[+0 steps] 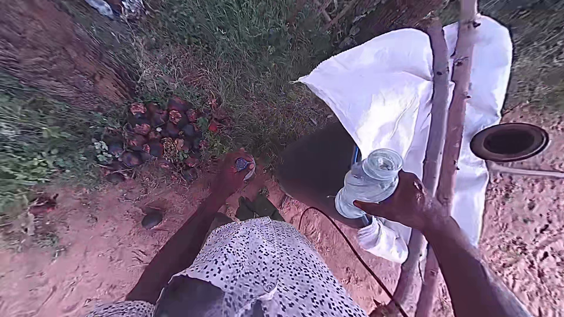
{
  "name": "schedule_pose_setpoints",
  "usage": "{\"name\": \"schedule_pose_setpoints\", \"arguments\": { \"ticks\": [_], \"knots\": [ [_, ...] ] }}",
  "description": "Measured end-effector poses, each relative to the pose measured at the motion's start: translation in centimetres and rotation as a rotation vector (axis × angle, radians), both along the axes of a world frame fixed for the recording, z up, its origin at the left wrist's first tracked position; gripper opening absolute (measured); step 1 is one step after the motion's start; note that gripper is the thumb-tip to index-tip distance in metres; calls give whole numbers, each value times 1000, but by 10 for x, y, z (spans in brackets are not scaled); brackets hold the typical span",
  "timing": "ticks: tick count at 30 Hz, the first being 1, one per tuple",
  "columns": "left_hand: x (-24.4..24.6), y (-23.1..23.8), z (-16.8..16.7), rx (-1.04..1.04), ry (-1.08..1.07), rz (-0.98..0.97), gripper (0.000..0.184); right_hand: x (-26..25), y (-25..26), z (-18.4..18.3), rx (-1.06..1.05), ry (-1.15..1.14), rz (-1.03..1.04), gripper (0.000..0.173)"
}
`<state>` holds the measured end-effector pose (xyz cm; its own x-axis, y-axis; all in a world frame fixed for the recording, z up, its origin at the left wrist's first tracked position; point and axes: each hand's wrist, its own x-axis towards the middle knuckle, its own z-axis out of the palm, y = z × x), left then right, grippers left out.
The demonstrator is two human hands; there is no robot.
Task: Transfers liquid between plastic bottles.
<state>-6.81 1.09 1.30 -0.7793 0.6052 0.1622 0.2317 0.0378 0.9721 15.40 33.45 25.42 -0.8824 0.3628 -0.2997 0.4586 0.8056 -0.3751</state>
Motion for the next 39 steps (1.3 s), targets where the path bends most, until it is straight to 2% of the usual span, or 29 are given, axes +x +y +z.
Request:
{"name": "schedule_pose_setpoints", "arguments": {
  "ticks": [6, 9, 11, 13, 21, 26, 34, 39],
  "knots": [
    [-10, -21, -7, -93, 17, 76, 19, -85, -64, -89, -78, -160, 347, 104],
    [-14, -30, -19, -112, 18, 118, 22, -119, -96, -117, -65, -254, 520, 99],
    [-16, -39, -23, -141, 38, 139, 22, -137, -117, -126, -53, -327, 566, 98],
    [-13, -50, -27, -146, 42, 158, 18, -149, -134, -131, -30, -397, 594, 101],
    [-1, -87, -28, -199, -2, 248, 22, -175, -173, -133, 64, -584, 682, 104],
    [4, -100, -33, -292, -22, 277, 21, -176, -182, -138, 97, -599, 722, 103],
    [30, -116, -55, -290, 29, 325, 26, -179, -198, -131, 111, -638, 757, 106],
    [17, -115, -34, -310, -50, 320, 23, -179, -206, -125, 144, -671, 778, 106]
  ]
}}
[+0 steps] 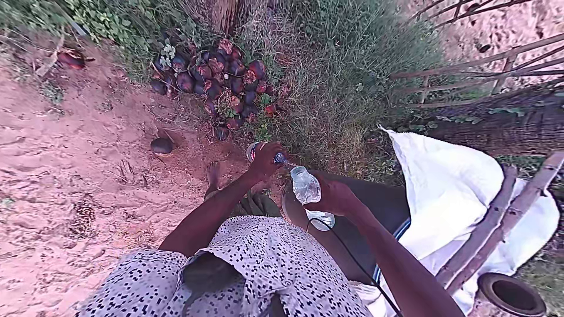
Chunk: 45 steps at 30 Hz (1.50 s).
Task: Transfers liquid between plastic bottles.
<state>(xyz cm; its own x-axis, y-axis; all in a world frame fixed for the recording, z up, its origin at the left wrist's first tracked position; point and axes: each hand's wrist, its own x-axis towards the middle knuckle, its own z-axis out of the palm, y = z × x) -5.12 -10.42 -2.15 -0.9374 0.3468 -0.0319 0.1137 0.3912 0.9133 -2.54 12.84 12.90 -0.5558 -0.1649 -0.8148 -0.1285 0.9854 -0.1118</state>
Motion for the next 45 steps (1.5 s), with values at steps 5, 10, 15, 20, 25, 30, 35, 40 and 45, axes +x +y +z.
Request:
{"name": "schedule_pose_setpoints", "arguments": {
  "ticks": [5, 10, 15, 20, 25, 30, 35, 40, 45],
  "knots": [
    [5, -4, -1, -15, -13, 0, 25, 2, -4, 2, -1, -34, 7, 105],
    [11, -4, -5, -13, -13, 20, 23, 4, -9, 2, 31, -52, 16, 106],
    [19, -6, -13, -11, 4, 27, 24, 8, -8, -2, 14, -38, 37, 108],
    [25, -11, -9, 11, -7, 33, 22, 10, -13, 1, 19, -40, 40, 108],
    [25, -8, -32, 27, 13, 54, 24, 10, -15, -2, 45, -62, 60, 109],
    [26, -8, -36, 19, 7, 55, 25, 9, -18, 0, 71, -90, 55, 111],
    [27, -10, -34, -8, -9, 42, 25, 8, -18, 0, 83, -105, 75, 111],
    [31, -17, -9, -18, -61, 38, 27, 9, -21, 4, 71, -104, 66, 107],
    [28, -10, -35, -15, -23, 61, 29, 9, -19, 1, 63, -112, 53, 101]
  ]
}}
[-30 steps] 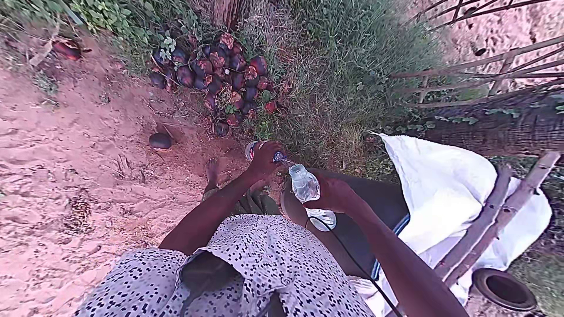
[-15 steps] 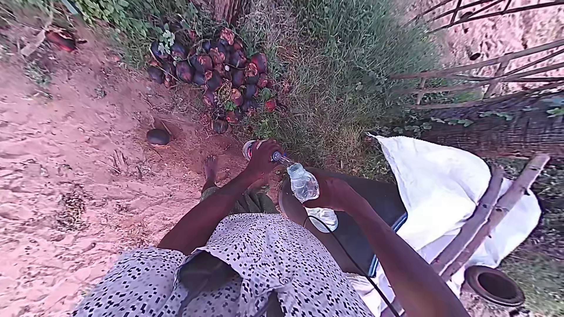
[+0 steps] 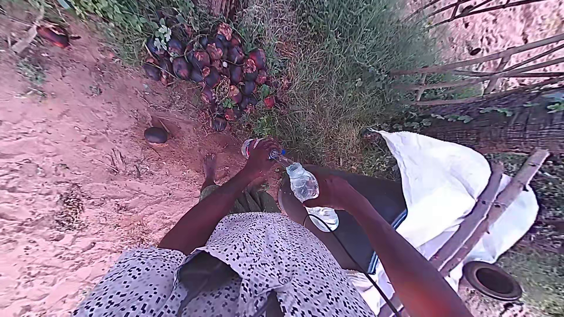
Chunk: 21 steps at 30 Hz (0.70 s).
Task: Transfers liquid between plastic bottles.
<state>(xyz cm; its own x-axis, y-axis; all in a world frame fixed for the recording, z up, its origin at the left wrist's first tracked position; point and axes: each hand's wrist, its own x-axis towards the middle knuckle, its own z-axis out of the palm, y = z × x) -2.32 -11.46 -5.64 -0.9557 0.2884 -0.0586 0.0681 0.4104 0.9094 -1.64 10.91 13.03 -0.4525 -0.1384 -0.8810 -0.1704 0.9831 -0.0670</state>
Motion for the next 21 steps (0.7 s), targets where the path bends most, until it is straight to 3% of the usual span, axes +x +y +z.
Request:
{"name": "schedule_pose_setpoints", "arguments": {
  "ticks": [21],
  "knots": [
    [-8, 0, -8, -10, -46, 10, 29, -7, 3, -3, 7, -20, -7, 101]
  ]
}}
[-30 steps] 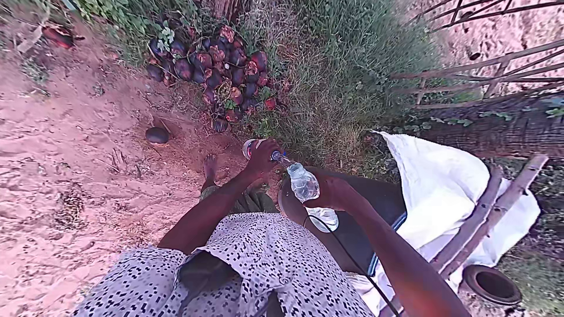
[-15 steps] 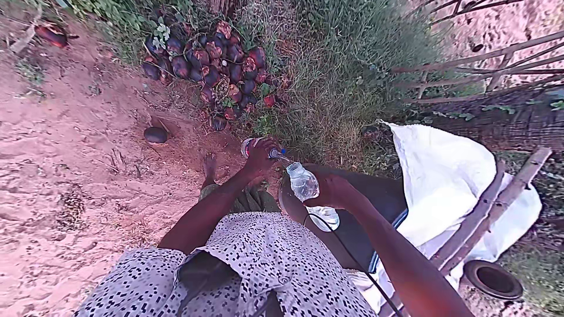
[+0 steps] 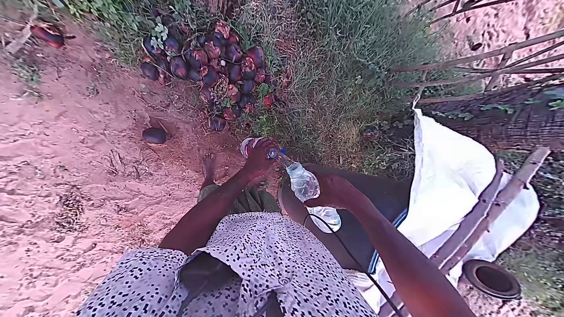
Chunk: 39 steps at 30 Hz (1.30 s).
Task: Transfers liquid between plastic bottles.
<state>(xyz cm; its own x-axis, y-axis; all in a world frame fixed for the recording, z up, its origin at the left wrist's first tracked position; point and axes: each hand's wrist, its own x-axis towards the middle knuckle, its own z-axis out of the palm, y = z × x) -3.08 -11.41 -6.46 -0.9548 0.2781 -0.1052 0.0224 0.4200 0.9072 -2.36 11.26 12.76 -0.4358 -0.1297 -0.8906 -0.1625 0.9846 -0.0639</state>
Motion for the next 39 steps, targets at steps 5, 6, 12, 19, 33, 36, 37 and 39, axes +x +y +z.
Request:
{"name": "schedule_pose_setpoints", "arguments": {
  "ticks": [5, 6, 12, 19, 33, 36, 37, 39],
  "knots": [
    [-1, 0, -1, -17, -51, 4, 39, -1, 1, -1, -10, -4, -7, 101],
    [-1, 1, -2, -20, -44, 6, 38, -1, 2, -1, -13, -2, -5, 100],
    [0, 1, -4, -3, -28, -6, 31, 0, 7, -5, -29, 7, -13, 98],
    [7, -2, 18, -3, -20, 3, 31, -3, 2, -3, -29, -16, -28, 100],
    [6, -5, 20, -12, -31, 18, 35, -9, -3, -1, -15, -44, -26, 100],
    [5, -5, 19, 12, -19, 23, 30, -9, -3, -2, -6, -47, -27, 102],
    [2, -4, 10, 6, -9, 20, 29, -9, -4, -2, -5, -42, -26, 101],
    [-6, 0, -7, 0, 1, 20, 29, -9, -4, -2, -3, -38, -27, 98]
  ]
}}
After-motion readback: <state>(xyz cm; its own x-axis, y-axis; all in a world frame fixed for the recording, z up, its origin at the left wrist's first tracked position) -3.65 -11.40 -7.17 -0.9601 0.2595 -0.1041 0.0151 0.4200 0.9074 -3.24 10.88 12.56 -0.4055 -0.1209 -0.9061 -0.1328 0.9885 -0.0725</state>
